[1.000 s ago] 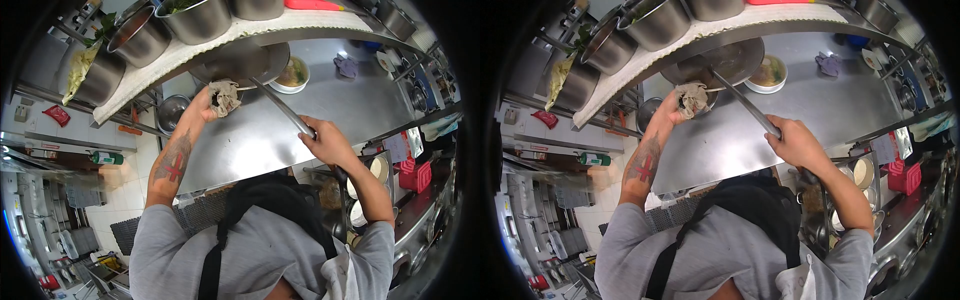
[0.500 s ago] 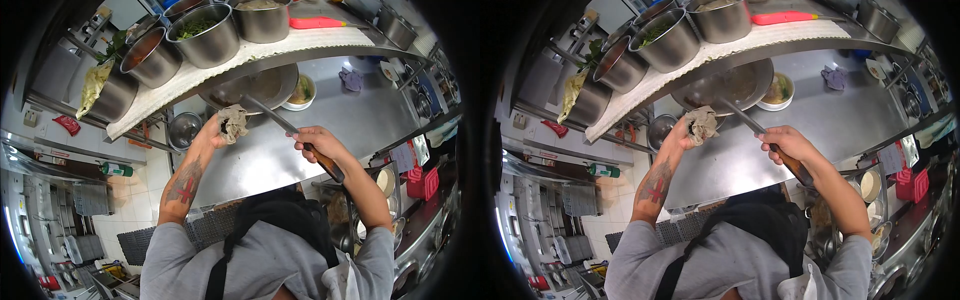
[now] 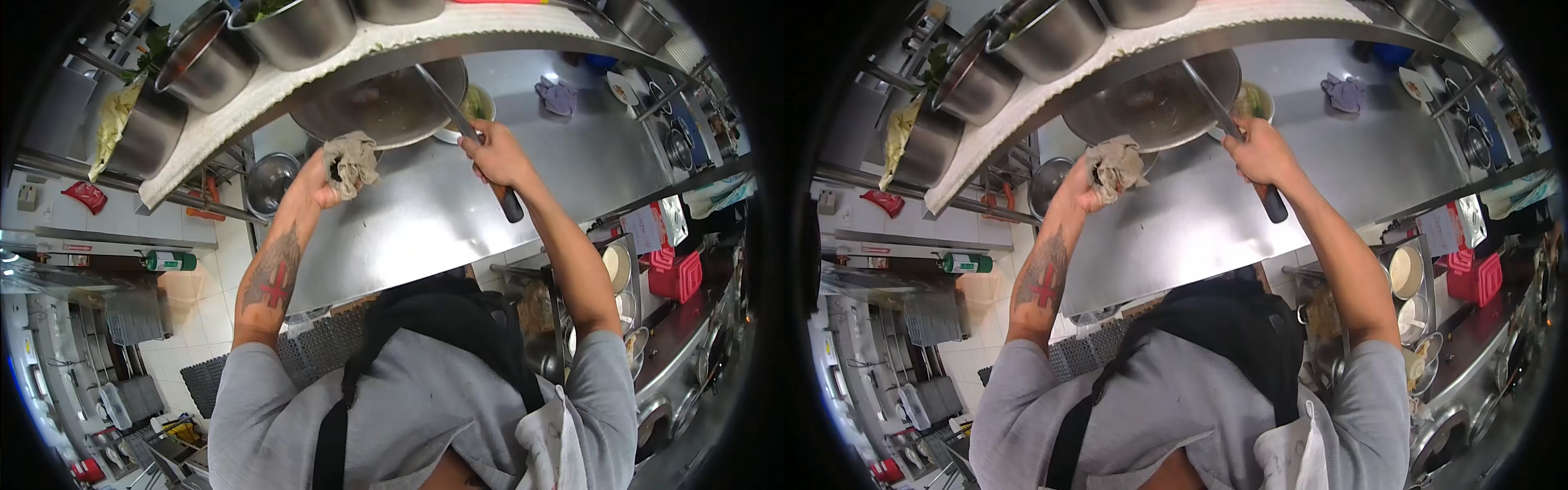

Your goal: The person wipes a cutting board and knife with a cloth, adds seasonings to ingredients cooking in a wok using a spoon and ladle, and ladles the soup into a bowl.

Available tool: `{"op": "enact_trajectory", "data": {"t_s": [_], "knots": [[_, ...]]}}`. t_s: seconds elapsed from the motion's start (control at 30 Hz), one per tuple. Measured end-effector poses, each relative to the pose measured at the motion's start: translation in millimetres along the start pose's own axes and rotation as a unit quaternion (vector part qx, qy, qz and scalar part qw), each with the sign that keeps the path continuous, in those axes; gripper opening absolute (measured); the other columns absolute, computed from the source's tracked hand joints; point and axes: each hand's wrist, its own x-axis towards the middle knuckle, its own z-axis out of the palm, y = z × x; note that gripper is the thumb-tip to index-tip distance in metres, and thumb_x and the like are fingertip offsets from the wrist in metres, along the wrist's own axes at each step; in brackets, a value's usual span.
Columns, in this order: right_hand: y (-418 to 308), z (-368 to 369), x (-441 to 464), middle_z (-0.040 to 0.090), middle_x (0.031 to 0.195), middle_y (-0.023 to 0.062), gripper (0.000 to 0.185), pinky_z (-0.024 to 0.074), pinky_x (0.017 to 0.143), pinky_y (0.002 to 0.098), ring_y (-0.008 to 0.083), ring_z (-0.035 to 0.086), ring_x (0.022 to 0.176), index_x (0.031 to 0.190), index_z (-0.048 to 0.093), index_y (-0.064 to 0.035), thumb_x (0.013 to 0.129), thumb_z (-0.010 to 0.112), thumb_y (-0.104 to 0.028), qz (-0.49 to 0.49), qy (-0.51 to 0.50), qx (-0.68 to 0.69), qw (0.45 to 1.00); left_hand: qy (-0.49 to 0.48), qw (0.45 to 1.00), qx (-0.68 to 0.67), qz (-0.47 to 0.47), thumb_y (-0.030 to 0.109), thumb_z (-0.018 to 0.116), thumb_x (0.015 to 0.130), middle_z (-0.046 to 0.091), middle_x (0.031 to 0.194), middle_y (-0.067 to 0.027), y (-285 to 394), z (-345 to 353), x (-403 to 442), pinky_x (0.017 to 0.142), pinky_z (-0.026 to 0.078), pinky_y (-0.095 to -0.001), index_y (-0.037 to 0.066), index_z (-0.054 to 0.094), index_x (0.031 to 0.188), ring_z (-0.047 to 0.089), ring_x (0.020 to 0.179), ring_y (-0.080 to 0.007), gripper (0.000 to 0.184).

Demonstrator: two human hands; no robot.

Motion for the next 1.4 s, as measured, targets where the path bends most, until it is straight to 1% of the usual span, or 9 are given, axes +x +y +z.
{"op": "enact_trajectory", "data": {"t_s": [0.1, 0.3, 0.53, 0.6, 0.7, 1.13, 1.2, 1.33, 1.4], "knots": [[23.2, 13.7, 0.1, 0.066, 0.07, 0.0231, 0.043, 0.0543, 0.065, 0.0492, 0.0394, 0.067, 0.065, 0.129, 0.056, 0.0058, 0.089, 0.057, -0.009, -0.177, 0.17, -0.26, 0.934, 0.014, 1.0, 0.016, -0.001, 0.019, 0.053, 0.099, 0.069, 0.09, -0.0123, 2.1, -0.7, 2.8, 0.058, 0.064, -0.0338, -0.002, 0.063, 0.103, 0.071, 0.071, -0.0216, 0.023], [27.4, -4.4, -18.1, 0.067, 0.079, 0.0284, 0.045, 0.0535, 0.072, 0.0521, 0.0444, 0.067, 0.077, 0.129, 0.056, 0.007, 0.087, 0.059, -0.008, -0.174, 0.191, -0.325, 0.91, -0.003, 1.0, 0.002, 0.004, 0.021, 0.052, 0.1, 0.07, 0.094, -0.0124, 3.6, -5.2, 2.7, 0.064, 0.065, -0.0366, 0.0, 0.063, 0.105, 0.072, 0.076, -0.0224, 0.024], [13.6, -23.8, -28.6, 0.066, 0.076, 0.0264, 0.042, 0.0529, 0.072, 0.0494, 0.0422, 0.067, 0.075, 0.127, 0.06, 0.0049, 0.087, 0.059, -0.01, -0.163, 0.134, -0.272, 0.939, -0.003, 1.0, -0.015, 0.013, 0.02, 0.053, 0.1, 0.069, 0.093, -0.0116, 3.2, -5.5, 5.9, 0.063, 0.064, -0.0374, 0.001, 0.063, 0.104, 0.071, 0.076, -0.0222, 0.022], [-12.6, -33.1, -43.5, 0.063, 0.07, 0.0235, 0.043, 0.0519, 0.071, 0.0455, 0.0388, 0.067, 0.07, 0.126, 0.06, 0.0046, 0.087, 0.061, -0.014, 0.082, 0.012, -0.092, 0.992, -0.007, 1.0, -0.018, 0.008, 0.02, 0.053, 0.1, 0.069, 0.092, -0.0113, 3.9, -5.1, 4.4, 0.063, 0.064, -0.037, 0.001, 0.063, 0.104, 0.071, 0.075, -0.022, 0.022], [4.8, -25.1, -43.1, 0.06, 0.065, 0.0207, 0.045, 0.0506, 0.069, 0.0435, 0.0359, 0.065, 0.064, 0.126, 0.06, 0.0059, 0.088, 0.062, -0.017, -0.048, 0.107, -0.166, 0.979, -0.005, 1.0, -0.016, 0.004, 0.019, 0.052, 0.1, 0.069, 0.092, -0.0112, 2.9, -5.6, 1.7, 0.061, 0.064, -0.0364, 0.001, 0.062, 0.103, 0.071, 0.075, -0.0218, 0.021], [-28.2, -26.7, -75.7, 0.063, 0.069, 0.0255, 0.041, 0.0504, 0.071, 0.0466, 0.0404, 0.066, 0.069, 0.124, 0.061, 0.0066, 0.088, 0.062, -0.014, -0.032, 0.037, -0.243, 0.969, -0.034, 0.999, -0.022, 0.0, 0.02, 0.053, 0.1, 0.069, 0.093, -0.0123, 2.2, -9.5, -0.7, 0.067, 0.065, -0.0392, 0.0, 0.062, 0.105, 0.071, 0.077, -0.0226, 0.022], [-40.6, -23.0, -73.4, 0.063, 0.068, 0.0255, 0.043, 0.0509, 0.072, 0.0475, 0.0421, 0.066, 0.07, 0.127, 0.059, 0.0059, 0.089, 0.061, -0.014, 0.118, -0.039, -0.12, 0.985, -0.026, 1.0, -0.013, 0.0, 0.02, 0.053, 0.1, 0.069, 0.094, -0.0125, 2.4, -9.3, 0.8, 0.068, 0.065, -0.0397, 0.0, 0.062, 0.105, 0.071, 0.078, -0.0225, 0.022], [-17.6, -10.1, -60.1, 0.064, 0.07, 0.0248, 0.047, 0.0517, 0.073, 0.0457, 0.0408, 0.065, 0.07, 0.131, 0.056, 0.0047, 0.089, 0.061, -0.015, 0.122, -0.07, -0.094, 0.986, 0.015, 1.0, -0.003, 0.002, 0.021, 0.053, 0.1, 0.069, 0.096, -0.0129, 2.7, -1.9, -2.0, 0.067, 0.065, -0.0392, 0.0, 0.062, 0.107, 0.071, 0.079, -0.0224, 0.024], [-4.9, -8.5, -57.7, 0.065, 0.076, 0.0253, 0.048, 0.0512, 0.075, 0.046, 0.04, 0.066, 0.074, 0.132, 0.056, 0.0038, 0.088, 0.062, -0.014, -0.114, -0.009, -0.219, 0.969, 0.004, 1.0, -0.008, -0.009, 0.021, 0.053, 0.1, 0.069, 0.096, -0.0131, 4.0, -8.9, 1.8, 0.066, 0.064, -0.0387, 0.001, 0.063, 0.108, 0.071, 0.079, -0.0225, 0.024]]}}
